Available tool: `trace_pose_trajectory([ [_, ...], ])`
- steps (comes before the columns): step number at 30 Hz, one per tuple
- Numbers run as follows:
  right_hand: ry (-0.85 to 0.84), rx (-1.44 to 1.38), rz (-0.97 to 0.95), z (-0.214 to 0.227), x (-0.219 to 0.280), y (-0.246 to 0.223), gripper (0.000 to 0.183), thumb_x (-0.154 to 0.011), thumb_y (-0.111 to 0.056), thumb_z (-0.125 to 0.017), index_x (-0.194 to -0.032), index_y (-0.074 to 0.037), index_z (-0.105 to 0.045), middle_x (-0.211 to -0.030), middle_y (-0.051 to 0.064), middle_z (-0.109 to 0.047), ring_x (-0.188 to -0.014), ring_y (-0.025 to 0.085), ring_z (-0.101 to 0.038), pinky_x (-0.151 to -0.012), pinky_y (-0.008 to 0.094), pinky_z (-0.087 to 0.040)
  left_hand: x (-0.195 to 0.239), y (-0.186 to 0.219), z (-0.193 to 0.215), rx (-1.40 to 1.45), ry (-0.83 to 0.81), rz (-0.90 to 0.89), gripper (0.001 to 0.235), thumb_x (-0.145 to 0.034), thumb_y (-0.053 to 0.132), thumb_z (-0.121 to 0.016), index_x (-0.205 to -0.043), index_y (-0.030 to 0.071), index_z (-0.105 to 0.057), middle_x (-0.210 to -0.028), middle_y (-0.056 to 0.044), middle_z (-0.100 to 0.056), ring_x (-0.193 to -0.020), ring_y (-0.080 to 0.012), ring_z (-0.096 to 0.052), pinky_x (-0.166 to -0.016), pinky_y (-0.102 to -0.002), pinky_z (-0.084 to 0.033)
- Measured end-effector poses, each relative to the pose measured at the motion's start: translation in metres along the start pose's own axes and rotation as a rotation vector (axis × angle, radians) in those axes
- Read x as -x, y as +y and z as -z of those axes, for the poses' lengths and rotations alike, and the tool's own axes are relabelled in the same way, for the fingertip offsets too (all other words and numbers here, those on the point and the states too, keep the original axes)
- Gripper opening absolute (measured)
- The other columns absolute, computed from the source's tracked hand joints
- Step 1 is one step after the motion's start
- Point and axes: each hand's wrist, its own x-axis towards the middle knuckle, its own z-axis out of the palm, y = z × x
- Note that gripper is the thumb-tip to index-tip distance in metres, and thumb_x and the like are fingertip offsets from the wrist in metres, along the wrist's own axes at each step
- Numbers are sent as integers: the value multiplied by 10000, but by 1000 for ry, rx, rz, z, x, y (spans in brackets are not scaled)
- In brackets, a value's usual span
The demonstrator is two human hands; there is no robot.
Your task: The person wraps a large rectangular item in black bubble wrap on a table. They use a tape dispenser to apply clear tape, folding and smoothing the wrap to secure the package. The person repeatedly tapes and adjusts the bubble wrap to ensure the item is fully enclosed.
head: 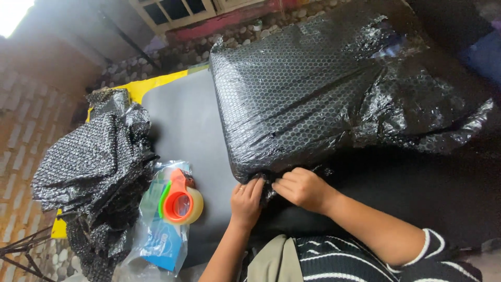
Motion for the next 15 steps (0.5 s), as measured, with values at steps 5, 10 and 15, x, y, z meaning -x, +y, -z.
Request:
trace_pose_trajectory([
  [5,160,118,94,0,-21,13,214,-1020,-76,-605,-832,-121,-697,-775,27,-600,-740,207,-619,-724,320,-523,-22,0,12,81,-38,37,317,-1004,253,-430,-1175,227,-695,-902,38,-690,-673,-186,-670,-730,-314,-533],
  [10,224,13,8,-6,-29,21,181,-1032,-83,-597,-896,-98,-716,-829,41,-620,-724,210,-630,-701,325,-554,-6,-7,-5,124,-26,139,275,-970,233,-498,-1159,143,-676,-676,-3,-640,-558,-213,-650,-696,-326,-546],
  [15,218,14,-96,-24,-27,23,196,-1030,-72,-585,-876,-115,-698,-801,32,-598,-635,197,-587,-604,310,-512,-12,-2,-2,172,107,152,128,-878,189,-765,-905,85,-697,-566,-13,-585,-474,-232,-613,-595,-311,-536],
])
